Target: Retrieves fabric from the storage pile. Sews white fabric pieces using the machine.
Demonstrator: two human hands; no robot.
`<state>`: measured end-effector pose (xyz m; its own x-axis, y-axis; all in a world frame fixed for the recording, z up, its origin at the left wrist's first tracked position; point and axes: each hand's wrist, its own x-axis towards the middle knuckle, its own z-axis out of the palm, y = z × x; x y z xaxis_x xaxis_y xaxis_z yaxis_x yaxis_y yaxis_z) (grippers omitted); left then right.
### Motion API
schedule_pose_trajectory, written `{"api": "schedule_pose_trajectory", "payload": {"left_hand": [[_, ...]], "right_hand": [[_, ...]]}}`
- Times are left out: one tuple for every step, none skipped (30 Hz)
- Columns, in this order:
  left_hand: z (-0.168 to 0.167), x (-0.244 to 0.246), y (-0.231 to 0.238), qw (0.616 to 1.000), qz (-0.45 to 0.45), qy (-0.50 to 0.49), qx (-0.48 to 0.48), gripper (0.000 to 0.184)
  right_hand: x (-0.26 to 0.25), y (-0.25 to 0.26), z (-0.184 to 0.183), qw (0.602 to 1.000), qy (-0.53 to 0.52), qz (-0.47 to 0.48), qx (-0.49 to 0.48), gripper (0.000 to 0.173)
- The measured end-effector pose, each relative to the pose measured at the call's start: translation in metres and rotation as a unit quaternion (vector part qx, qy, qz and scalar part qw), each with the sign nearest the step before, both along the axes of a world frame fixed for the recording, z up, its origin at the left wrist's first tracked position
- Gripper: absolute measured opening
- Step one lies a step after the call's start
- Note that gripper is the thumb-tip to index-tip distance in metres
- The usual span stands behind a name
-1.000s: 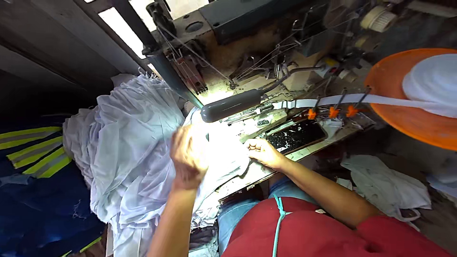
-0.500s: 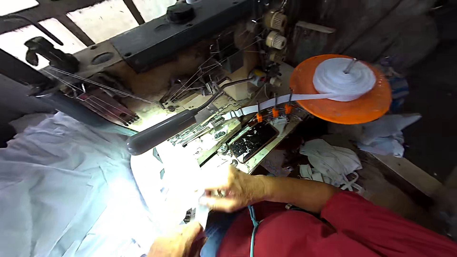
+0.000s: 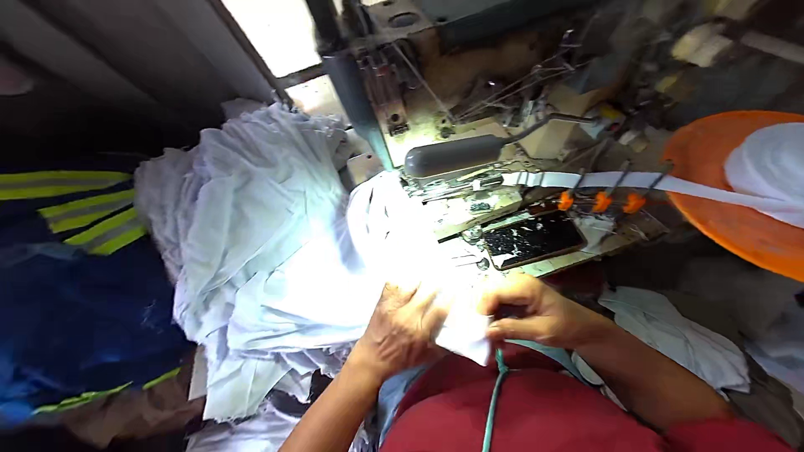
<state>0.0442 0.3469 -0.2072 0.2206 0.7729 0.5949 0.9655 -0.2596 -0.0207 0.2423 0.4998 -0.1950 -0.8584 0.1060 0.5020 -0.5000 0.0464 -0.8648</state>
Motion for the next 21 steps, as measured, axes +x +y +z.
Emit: {"api": "schedule_pose_trajectory", "payload": {"left_hand": [[-0.014,-0.01,0.007,0.998,0.06,0.031,0.019,0.036],[-0.023,-0.023,0.012,0.993,0.114,0.03,0.024,0.025],[-0.026,-0.036,0.016,0.987,0.156,0.015,0.034,0.024],[-0.021,-0.049,0.019,0.982,0.181,-0.002,0.058,0.023],[-0.01,-0.059,0.021,0.978,0.188,-0.001,0.091,0.022],[0.005,-0.064,0.022,0.975,0.188,0.009,0.121,0.02],[0.019,-0.065,0.023,0.973,0.186,0.022,0.136,0.019],[0.031,-0.065,0.023,0.975,0.175,0.033,0.135,0.018],[0.041,-0.064,0.025,0.98,0.155,0.042,0.118,0.018],[0.048,-0.064,0.026,0.987,0.131,0.045,0.083,0.016],[0.051,-0.063,0.03,0.992,0.109,0.045,0.036,0.014],[0.052,-0.063,0.034,0.994,0.099,0.039,-0.008,0.015],[0.051,-0.064,0.038,0.994,0.101,0.026,-0.038,0.018],[0.05,-0.066,0.042,0.991,0.115,0.008,-0.063,0.023],[0.05,-0.067,0.045,0.987,0.134,-0.014,-0.085,0.026],[0.051,-0.068,0.049,0.981,0.154,-0.04,-0.108,0.028],[0.053,-0.071,0.054,0.976,0.168,-0.056,-0.127,0.029],[0.056,-0.074,0.06,0.972,0.18,-0.055,-0.143,0.028],[0.058,-0.078,0.067,0.968,0.188,-0.047,-0.158,0.026],[0.06,-0.083,0.074,0.966,0.192,-0.039,-0.167,0.025],[0.063,-0.088,0.081,0.964,0.197,-0.037,-0.174,0.024]], "right_hand": [[0.006,0.003,0.0,0.998,-0.001,0.018,-0.059,0.006],[0.01,0.006,-0.001,0.995,-0.002,0.036,-0.098,0.008],[0.014,0.011,-0.004,0.991,-0.004,0.054,-0.12,0.01],[0.018,0.015,-0.008,0.99,-0.012,0.064,-0.129,0.011],[0.021,0.017,-0.013,0.99,-0.027,0.065,-0.126,0.011],[0.023,0.017,-0.019,0.99,-0.045,0.064,-0.118,0.011],[0.025,0.016,-0.027,0.99,-0.064,0.063,-0.108,0.011],[0.025,0.014,-0.035,0.99,-0.078,0.058,-0.103,0.01],[0.024,0.011,-0.043,0.99,-0.085,0.044,-0.101,0.009],[0.021,0.008,-0.048,0.991,-0.092,0.021,-0.09,0.008],[0.019,0.006,-0.052,0.993,-0.098,-0.005,-0.071,0.01],[0.016,0.006,-0.055,0.993,-0.104,-0.028,-0.051,0.011],[0.013,0.006,-0.056,0.992,-0.107,-0.045,-0.038,0.012],[0.009,0.006,-0.056,0.992,-0.109,-0.06,-0.032,0.012],[0.005,0.006,-0.057,0.99,-0.111,-0.077,-0.027,0.013],[0.001,0.008,-0.057,0.989,-0.113,-0.093,-0.019,0.015],[-0.004,0.009,-0.058,0.988,-0.115,-0.106,-0.01,0.017],[-0.008,0.011,-0.058,0.986,-0.119,-0.115,-0.005,0.019],[-0.014,0.014,-0.058,0.985,-0.124,-0.12,-0.004,0.019],[-0.019,0.015,-0.057,0.984,-0.13,-0.125,-0.006,0.018],[-0.025,0.017,-0.056,0.982,-0.134,-0.132,-0.005,0.017]]}}
